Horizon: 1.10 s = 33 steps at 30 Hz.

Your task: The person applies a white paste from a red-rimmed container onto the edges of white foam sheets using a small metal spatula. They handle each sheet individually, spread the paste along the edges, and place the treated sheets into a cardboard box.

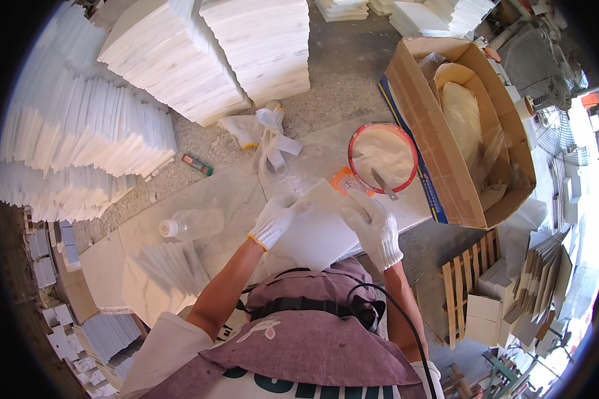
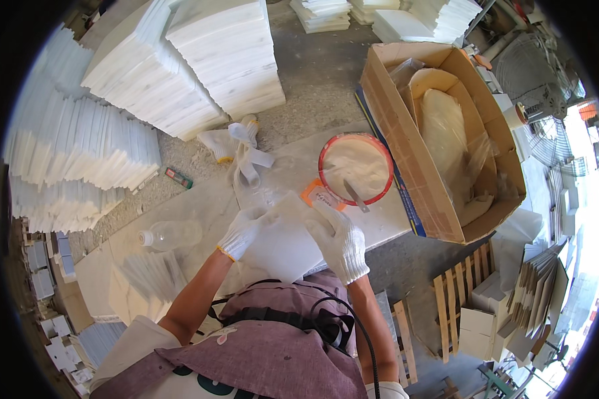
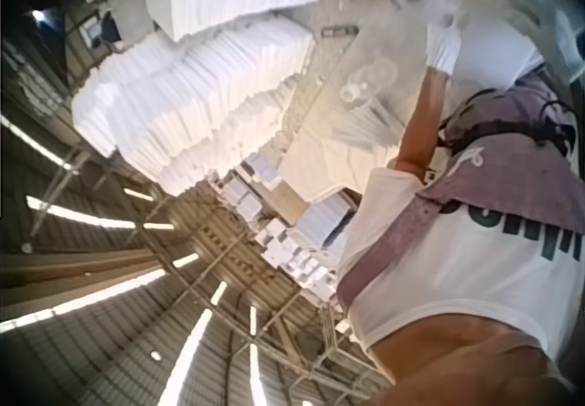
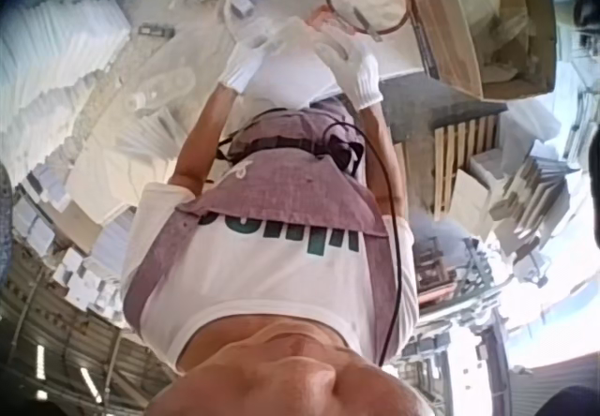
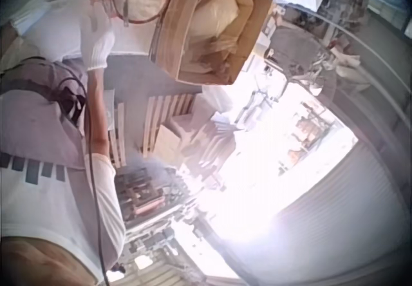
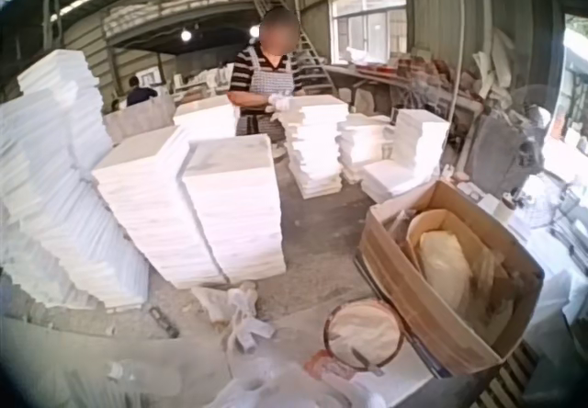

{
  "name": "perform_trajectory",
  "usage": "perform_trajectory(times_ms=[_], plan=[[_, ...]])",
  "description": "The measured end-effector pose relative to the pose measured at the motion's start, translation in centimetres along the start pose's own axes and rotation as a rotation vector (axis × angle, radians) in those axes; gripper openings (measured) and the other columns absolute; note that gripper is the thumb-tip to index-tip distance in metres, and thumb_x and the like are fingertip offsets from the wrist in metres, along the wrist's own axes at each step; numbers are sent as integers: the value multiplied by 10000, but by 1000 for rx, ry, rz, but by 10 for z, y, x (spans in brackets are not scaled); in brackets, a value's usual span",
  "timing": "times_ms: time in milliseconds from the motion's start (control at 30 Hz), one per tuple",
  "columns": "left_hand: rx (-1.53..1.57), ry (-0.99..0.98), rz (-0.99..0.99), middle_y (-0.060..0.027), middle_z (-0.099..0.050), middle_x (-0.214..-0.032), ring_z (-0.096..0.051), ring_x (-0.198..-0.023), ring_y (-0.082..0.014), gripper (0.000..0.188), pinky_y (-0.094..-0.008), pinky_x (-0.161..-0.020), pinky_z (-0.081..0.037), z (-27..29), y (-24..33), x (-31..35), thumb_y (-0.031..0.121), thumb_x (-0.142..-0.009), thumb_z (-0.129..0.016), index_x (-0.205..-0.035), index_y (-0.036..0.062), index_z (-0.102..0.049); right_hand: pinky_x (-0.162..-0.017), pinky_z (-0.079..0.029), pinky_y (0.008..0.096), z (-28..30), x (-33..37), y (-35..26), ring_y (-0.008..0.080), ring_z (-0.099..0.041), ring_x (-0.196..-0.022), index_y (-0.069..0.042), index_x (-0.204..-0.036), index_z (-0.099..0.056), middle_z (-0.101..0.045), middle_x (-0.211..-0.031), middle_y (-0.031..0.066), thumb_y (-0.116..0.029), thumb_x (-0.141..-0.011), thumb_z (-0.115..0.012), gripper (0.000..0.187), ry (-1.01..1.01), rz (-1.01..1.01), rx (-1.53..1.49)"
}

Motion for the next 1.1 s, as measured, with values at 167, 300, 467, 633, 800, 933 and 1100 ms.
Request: perform_trajectory(times_ms=[167, 300, 467, 633, 800, 933, 1100], plan=[[-55, 10, 4, -120, -698, -830, -642, -773, -182, 534, -333, -725, -479, 1, 12, 6, 478, -829, -645, -1043, -7, -706, -775, -502, 400, 1, -4, -8, 345, -651, -894, -70, -1166, -656, -682, -977, 183, -346, -847, -667, 422, 63, 85, 74], [-112, 12, 18, -124, -694, -831, -637, -762, -185, 533, -336, -720, -476, 2, 16, 6, 476, -831, -643, -1032, -14, -702, -774, -501, 408, 1, -6, -12, 364, -644, -911, -70, -1145, -658, -678, -975, 193, -336, -853, -653, 395, 76, 128, 108], [-130, 17, 3, -114, -664, -770, -608, -715, -179, 518, -339, -685, -465, 2, 22, 8, 476, -835, -635, -968, -21, -691, -772, -500, 418, 3, -6, -16, 376, -642, -912, -70, -1136, -659, -678, -972, 197, -335, -862, -643, 381, 105, 160, 116], [-111, 25, -35, -106, -648, -744, -591, -695, -170, 518, -337, -666, -459, 1, 17, 4, 478, -834, -635, -944, -25, -686, -769, -500, 415, 4, -7, -16, 378, -643, -904, -69, -1134, -656, -677, -968, 197, -342, -870, -636, 380, 90, 146, 128], [-78, 28, -63, -109, -642, -727, -588, -684, -169, 532, -339, -656, -459, -1, 13, 1, 485, -834, -635, -936, -35, -685, -775, -502, 410, 4, -9, -17, 374, -648, -907, -61, -1135, -656, -680, -972, 197, -353, -872, -637, 393, 63, 134, 131], [-81, 22, -61, -98, -625, -705, -573, -667, -161, 525, -339, -646, -454, -2, 15, 1, 480, -836, -641, -921, -36, -682, -790, -507, 404, 4, -10, -14, 367, -654, -932, -55, -1138, -658, -685, -997, 193, -364, -875, -639, 407, 85, 138, 131], [-58, 14, -61, -85, -601, -687, -551, -650, -152, 512, -337, -633, -445, -2, 11, -2, 476, -836, -648, -896, -31, -672, -799, -511, 407, 3, -10, -9, 366, -657, -946, -57, -1141, -661, -688, -1016, 192, -359, -868, -655, 407, 100, 143, 132]])
Point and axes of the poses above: each hand's wrist, its own x-axis away from the middle knuckle, its own z-axis out of the back of the hand, y = z × x, the point moved 7 cm from there along -x, towards the middle knuckle
